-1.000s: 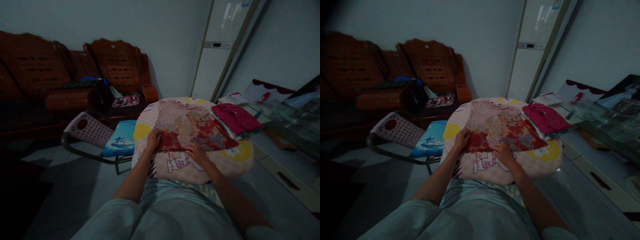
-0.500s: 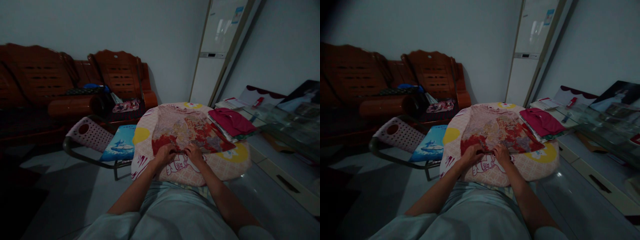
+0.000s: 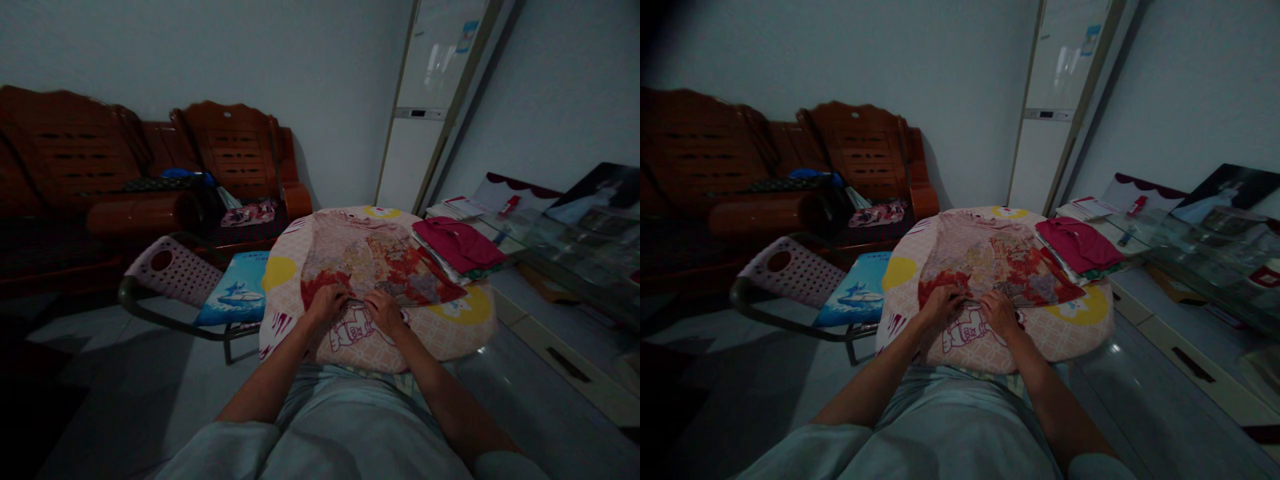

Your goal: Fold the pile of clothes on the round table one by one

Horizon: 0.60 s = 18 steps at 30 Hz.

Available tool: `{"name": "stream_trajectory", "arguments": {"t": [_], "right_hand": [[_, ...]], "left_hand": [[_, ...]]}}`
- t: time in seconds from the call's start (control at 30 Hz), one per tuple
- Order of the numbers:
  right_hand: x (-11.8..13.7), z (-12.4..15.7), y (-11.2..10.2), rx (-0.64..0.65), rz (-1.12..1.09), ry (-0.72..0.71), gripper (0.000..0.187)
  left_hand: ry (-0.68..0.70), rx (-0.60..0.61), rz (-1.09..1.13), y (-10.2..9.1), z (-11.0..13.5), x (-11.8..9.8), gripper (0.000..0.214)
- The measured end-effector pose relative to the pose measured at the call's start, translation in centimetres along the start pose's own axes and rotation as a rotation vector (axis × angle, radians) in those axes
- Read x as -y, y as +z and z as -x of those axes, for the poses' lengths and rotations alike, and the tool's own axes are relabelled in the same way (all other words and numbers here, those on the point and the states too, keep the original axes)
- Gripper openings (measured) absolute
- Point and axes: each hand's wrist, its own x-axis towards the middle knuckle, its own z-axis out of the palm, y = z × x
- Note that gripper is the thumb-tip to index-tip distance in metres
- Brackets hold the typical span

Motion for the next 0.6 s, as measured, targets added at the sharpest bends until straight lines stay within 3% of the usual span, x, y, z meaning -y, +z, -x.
{"name": "stream_trajectory", "arguments": {"t": [0.37,0.6], "right_hand": [[-0.1,0.0,0.3,-0.138,0.031,0.075,0.035],[-0.6,-0.1,0.8,-0.123,0.034,0.125,0.033]], "left_hand": [[0.02,-0.175,0.127,-0.2,0.0,-0.8,0.02],[-0.013,-0.267,-0.046,-0.3,0.4,-1.5,0.022]]}}
